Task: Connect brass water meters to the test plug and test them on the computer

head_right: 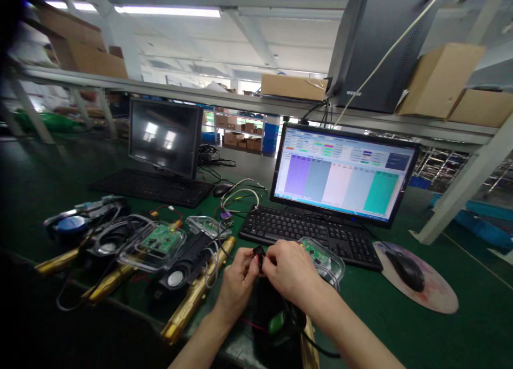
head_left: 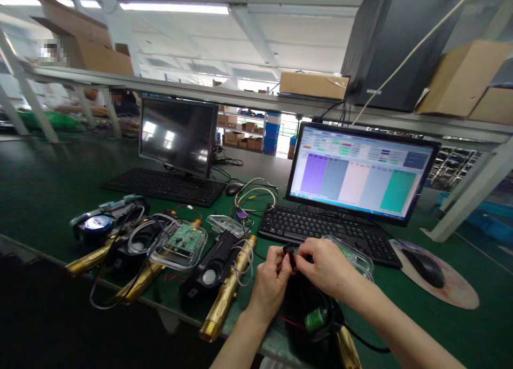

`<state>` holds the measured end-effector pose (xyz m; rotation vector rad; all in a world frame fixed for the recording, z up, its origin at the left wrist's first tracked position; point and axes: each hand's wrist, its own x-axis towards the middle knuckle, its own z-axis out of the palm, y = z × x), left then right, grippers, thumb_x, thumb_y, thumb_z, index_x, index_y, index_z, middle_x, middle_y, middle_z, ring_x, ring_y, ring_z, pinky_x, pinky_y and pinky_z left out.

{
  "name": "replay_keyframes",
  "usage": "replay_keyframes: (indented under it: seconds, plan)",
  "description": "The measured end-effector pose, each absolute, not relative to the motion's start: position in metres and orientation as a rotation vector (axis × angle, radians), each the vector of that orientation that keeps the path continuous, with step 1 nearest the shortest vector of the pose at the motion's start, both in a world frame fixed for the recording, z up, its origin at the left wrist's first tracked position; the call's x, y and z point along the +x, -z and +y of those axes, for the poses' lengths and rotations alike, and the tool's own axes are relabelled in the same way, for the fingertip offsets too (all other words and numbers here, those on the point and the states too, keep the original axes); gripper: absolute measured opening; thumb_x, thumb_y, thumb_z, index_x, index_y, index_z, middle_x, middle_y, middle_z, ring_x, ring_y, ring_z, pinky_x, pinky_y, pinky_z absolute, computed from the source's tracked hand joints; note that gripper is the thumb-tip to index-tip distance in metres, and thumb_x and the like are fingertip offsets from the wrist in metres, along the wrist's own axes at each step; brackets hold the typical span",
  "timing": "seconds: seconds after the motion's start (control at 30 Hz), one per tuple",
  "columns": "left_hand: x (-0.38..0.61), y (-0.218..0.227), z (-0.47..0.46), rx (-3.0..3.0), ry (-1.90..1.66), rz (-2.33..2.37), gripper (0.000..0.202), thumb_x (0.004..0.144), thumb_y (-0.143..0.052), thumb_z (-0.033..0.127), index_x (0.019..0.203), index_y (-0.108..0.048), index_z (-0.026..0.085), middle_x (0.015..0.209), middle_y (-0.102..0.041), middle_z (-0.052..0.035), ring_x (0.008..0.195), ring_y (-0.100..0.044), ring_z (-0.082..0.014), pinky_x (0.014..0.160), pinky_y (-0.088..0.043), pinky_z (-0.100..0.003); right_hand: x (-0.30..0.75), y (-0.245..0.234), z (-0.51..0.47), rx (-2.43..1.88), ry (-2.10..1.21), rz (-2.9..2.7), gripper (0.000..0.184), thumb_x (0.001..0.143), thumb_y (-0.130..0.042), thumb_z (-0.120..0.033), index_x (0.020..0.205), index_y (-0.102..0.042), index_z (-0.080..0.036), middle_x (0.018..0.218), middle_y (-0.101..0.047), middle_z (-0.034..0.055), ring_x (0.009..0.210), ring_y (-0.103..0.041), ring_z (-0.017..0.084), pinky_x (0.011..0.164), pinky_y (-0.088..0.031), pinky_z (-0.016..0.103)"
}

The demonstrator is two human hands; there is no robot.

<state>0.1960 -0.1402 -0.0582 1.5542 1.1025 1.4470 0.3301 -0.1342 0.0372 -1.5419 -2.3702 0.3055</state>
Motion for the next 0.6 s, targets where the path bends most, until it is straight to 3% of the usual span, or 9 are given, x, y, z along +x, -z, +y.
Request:
replay_keyframes:
  seconds: [0.33,0.6]
  plan:
    - [0.1967,0.0614,-0.1397,1.536,-1.446,1.079,0.021,0.091,-0.042,0.038,0.095,-0.045,0.018,0.097,-0.069,-0.0065,0.083,-0.068,-0.0168,0.07,-0.057,-0.027,0.3344,-0.0322,-0.1337,-1.465,-0.29,-2.342,0.028,0.084,-0.045,-0.028,0.065,-0.064,-0.02,0.074,-0.065,0.0025,0.067,-0.055,0.013,0.062,-0.032,0.026]
    - [0.1954,0.0631,-0.1358,1.527,-1.427,1.112,0.031,0.089,-0.045,0.043,0.107,-0.045,0.017,0.1,-0.069,-0.0082,0.085,-0.068,-0.0185,0.072,-0.058,-0.03,0.3383,-0.0331,-0.1391,-1.37,-0.307,-2.295,0.024,0.086,-0.048,-0.028,0.068,-0.062,-0.02,0.074,-0.062,0.0015,0.068,-0.053,0.013,0.063,-0.034,0.026]
